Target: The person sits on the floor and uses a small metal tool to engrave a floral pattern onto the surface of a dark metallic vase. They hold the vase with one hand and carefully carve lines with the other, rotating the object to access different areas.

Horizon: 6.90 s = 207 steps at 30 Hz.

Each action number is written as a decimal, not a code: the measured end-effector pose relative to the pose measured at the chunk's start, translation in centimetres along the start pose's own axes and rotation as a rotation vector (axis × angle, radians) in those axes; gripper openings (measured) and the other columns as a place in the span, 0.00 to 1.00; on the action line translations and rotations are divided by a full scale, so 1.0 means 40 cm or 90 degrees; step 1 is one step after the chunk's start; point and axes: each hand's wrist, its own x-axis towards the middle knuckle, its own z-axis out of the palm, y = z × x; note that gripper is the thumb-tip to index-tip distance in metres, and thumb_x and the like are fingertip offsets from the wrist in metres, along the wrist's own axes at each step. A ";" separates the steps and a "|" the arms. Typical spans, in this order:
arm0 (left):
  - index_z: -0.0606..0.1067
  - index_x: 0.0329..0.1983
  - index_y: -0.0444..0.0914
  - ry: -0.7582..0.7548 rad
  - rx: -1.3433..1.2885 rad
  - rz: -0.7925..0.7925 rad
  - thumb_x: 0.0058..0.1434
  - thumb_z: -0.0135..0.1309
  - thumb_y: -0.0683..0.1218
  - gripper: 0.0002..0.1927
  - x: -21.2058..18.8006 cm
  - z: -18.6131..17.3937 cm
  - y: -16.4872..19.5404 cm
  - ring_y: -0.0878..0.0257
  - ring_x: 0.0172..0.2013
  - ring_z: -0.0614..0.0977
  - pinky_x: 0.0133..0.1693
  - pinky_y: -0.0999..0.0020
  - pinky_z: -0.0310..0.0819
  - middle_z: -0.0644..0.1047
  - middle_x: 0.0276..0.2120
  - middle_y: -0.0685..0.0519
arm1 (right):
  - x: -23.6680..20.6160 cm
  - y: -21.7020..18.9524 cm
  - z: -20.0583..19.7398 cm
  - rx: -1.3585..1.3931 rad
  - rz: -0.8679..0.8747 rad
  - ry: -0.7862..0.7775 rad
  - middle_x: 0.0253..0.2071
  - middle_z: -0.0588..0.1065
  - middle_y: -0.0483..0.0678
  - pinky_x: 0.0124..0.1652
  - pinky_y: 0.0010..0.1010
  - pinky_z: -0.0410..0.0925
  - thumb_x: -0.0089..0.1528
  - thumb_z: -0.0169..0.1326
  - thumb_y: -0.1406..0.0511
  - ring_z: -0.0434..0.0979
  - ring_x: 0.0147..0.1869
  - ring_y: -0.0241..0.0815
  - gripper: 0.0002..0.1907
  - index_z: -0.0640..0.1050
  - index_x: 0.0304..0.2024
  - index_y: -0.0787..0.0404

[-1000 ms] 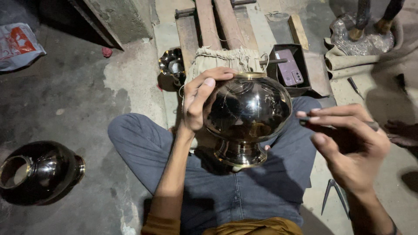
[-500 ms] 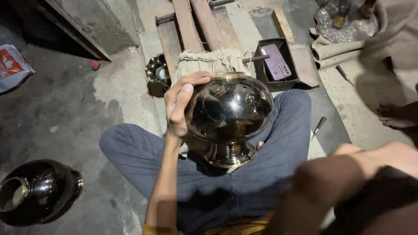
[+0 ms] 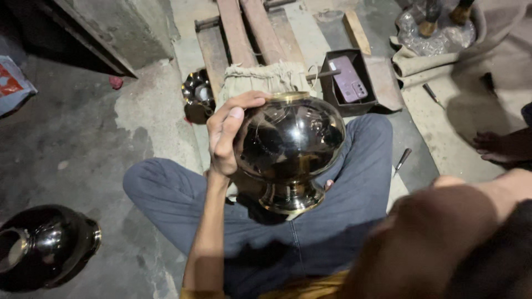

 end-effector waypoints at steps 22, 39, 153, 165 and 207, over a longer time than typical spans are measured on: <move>0.79 0.52 0.33 -0.025 0.183 0.082 0.71 0.43 0.45 0.17 0.008 0.056 0.054 0.51 0.62 0.79 0.68 0.57 0.70 0.82 0.53 0.45 | -0.164 0.159 0.009 -0.580 0.302 0.362 0.43 0.81 0.51 0.48 0.24 0.75 0.58 0.65 0.76 0.83 0.48 0.39 0.11 0.82 0.43 0.66; 0.80 0.50 0.33 -0.018 0.198 0.096 0.69 0.44 0.45 0.16 0.006 0.053 0.047 0.51 0.62 0.79 0.68 0.56 0.70 0.82 0.52 0.46 | -0.102 0.146 0.026 -0.650 0.364 0.357 0.39 0.80 0.49 0.42 0.22 0.76 0.59 0.65 0.75 0.84 0.40 0.36 0.10 0.82 0.43 0.68; 0.79 0.54 0.33 -0.038 0.060 0.058 0.73 0.44 0.47 0.17 0.005 0.020 -0.002 0.54 0.59 0.79 0.65 0.62 0.70 0.79 0.55 0.42 | -0.110 0.162 -0.123 -0.600 0.254 0.016 0.36 0.80 0.48 0.37 0.22 0.78 0.55 0.68 0.70 0.85 0.38 0.36 0.08 0.83 0.37 0.64; 0.78 0.54 0.33 -0.043 0.029 0.049 0.74 0.43 0.47 0.17 0.004 0.017 -0.010 0.55 0.59 0.79 0.66 0.60 0.70 0.79 0.56 0.42 | -0.110 0.172 -0.174 -0.654 0.259 -0.111 0.28 0.78 0.46 0.17 0.25 0.64 0.52 0.69 0.65 0.76 0.21 0.34 0.10 0.82 0.30 0.64; 0.78 0.51 0.32 -0.005 0.017 -0.031 0.71 0.44 0.49 0.18 0.000 0.010 -0.018 0.73 0.24 0.69 0.30 0.78 0.64 0.80 0.55 0.44 | -0.188 0.161 -0.025 -0.629 0.208 0.205 0.38 0.80 0.52 0.44 0.27 0.78 0.55 0.64 0.74 0.84 0.42 0.41 0.11 0.81 0.41 0.65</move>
